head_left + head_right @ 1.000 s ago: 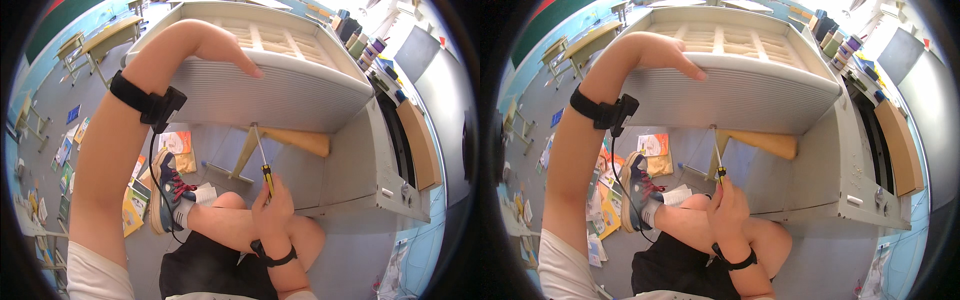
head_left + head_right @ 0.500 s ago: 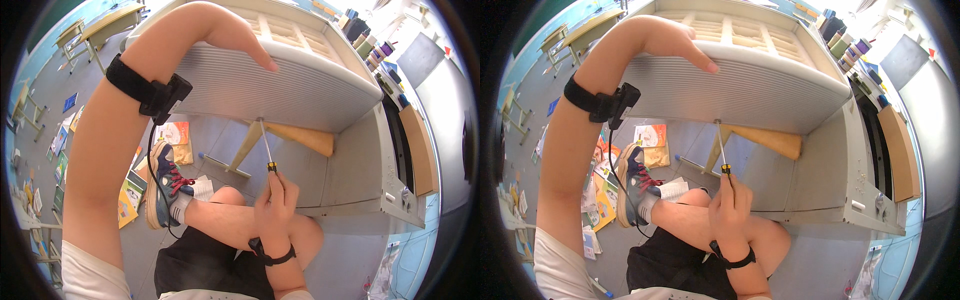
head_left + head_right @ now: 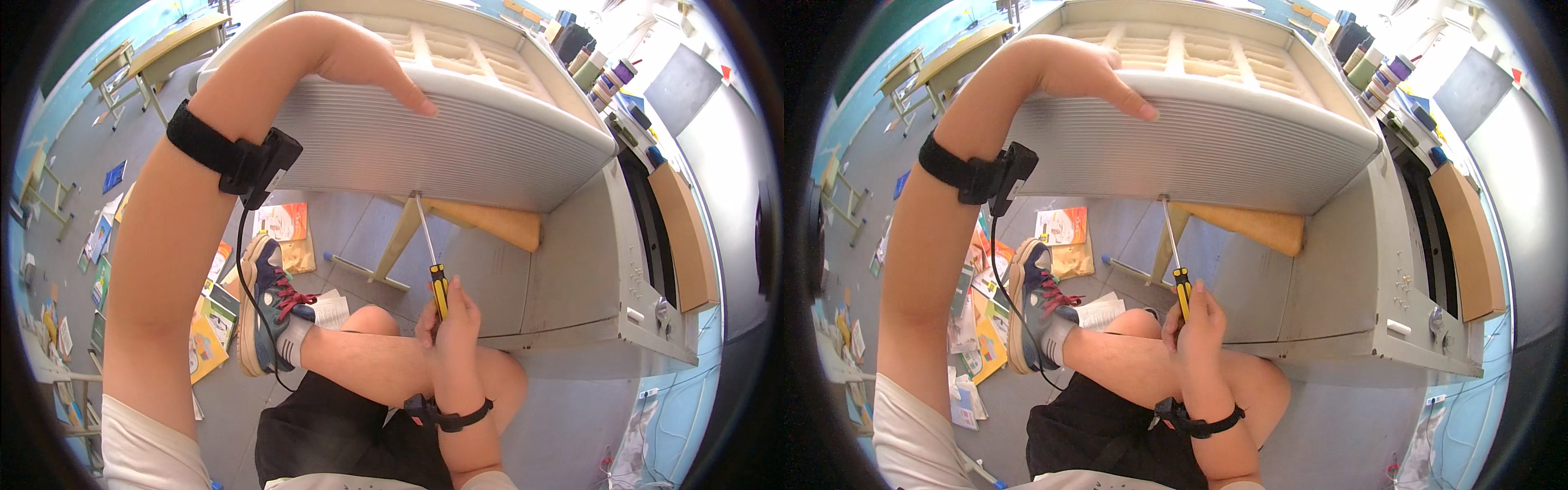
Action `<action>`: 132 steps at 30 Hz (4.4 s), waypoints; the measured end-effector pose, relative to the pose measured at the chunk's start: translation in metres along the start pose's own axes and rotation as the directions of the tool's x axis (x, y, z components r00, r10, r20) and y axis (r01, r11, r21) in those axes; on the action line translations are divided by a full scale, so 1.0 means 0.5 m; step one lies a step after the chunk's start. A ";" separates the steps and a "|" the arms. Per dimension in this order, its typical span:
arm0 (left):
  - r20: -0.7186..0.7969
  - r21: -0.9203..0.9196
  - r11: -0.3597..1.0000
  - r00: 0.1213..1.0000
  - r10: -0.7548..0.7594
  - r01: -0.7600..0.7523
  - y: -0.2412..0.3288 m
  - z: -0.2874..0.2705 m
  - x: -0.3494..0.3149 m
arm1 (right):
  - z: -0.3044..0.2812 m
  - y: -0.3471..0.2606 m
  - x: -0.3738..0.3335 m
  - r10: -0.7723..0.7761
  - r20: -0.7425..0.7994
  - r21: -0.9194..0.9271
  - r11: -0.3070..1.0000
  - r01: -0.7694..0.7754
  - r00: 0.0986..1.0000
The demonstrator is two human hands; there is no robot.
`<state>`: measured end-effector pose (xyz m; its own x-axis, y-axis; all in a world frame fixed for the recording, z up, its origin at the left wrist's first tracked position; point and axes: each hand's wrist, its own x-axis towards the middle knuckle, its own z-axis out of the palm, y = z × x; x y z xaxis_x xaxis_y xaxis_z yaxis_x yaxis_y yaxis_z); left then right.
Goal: The person uses a screwdriver to remove screws from the casing and internal components of a large electronic charging cabinet.
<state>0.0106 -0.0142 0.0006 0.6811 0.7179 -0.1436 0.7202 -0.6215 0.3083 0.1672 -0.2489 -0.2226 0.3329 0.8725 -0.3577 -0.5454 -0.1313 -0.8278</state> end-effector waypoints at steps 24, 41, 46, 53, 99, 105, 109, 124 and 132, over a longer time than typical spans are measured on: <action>0.001 0.022 0.999 0.999 0.047 -0.047 -0.006 0.004 -0.005 | 0.060 0.054 -0.012 -0.721 0.063 -0.805 0.372 0.463 0.690; 0.060 0.004 0.990 0.988 0.139 -0.140 -0.023 -0.004 -0.004 | 0.084 0.000 -0.021 -0.227 -0.204 -0.301 0.940 0.159 0.952; 0.192 -0.070 0.983 0.964 0.182 -0.172 -0.013 -0.020 -0.010 | 0.069 -0.007 -0.018 -0.201 -0.167 -0.332 0.933 0.137 0.965; 0.165 -0.052 0.975 0.961 0.223 -0.218 -0.030 -0.031 -0.040 | 0.026 -0.005 0.002 0.235 0.246 0.299 0.905 -0.304 0.940; -0.003 -0.747 -0.664 1.000 0.021 0.011 0.029 0.507 0.018 | -0.039 -0.023 -0.066 0.061 0.129 -0.141 0.989 -0.043 0.990; -0.027 -0.761 -0.649 0.999 0.045 0.009 0.020 0.527 0.031 | -0.039 -0.056 -0.057 0.349 0.518 0.055 0.898 -0.437 0.781; -0.034 -0.792 -0.610 0.998 0.061 0.010 0.005 0.539 0.036 | -0.032 -0.040 -0.056 0.352 0.474 0.006 0.915 -0.403 0.807; -0.170 -0.940 -0.313 0.982 0.084 -0.136 -0.021 0.541 0.046 | 0.002 -0.019 -0.053 0.265 0.064 -0.320 0.918 -0.232 0.962; -0.114 -0.899 -0.433 0.990 0.087 -0.066 -0.011 0.534 0.038 | -0.019 -0.036 -0.045 0.416 0.260 -0.098 0.909 -0.405 0.872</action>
<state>0.0548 -0.0806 -0.2552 0.7217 0.6922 -0.0079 -0.4754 0.5039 0.7212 0.1769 -0.2709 -0.2035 -0.1365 0.8280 -0.5439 -0.5552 -0.5186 -0.6502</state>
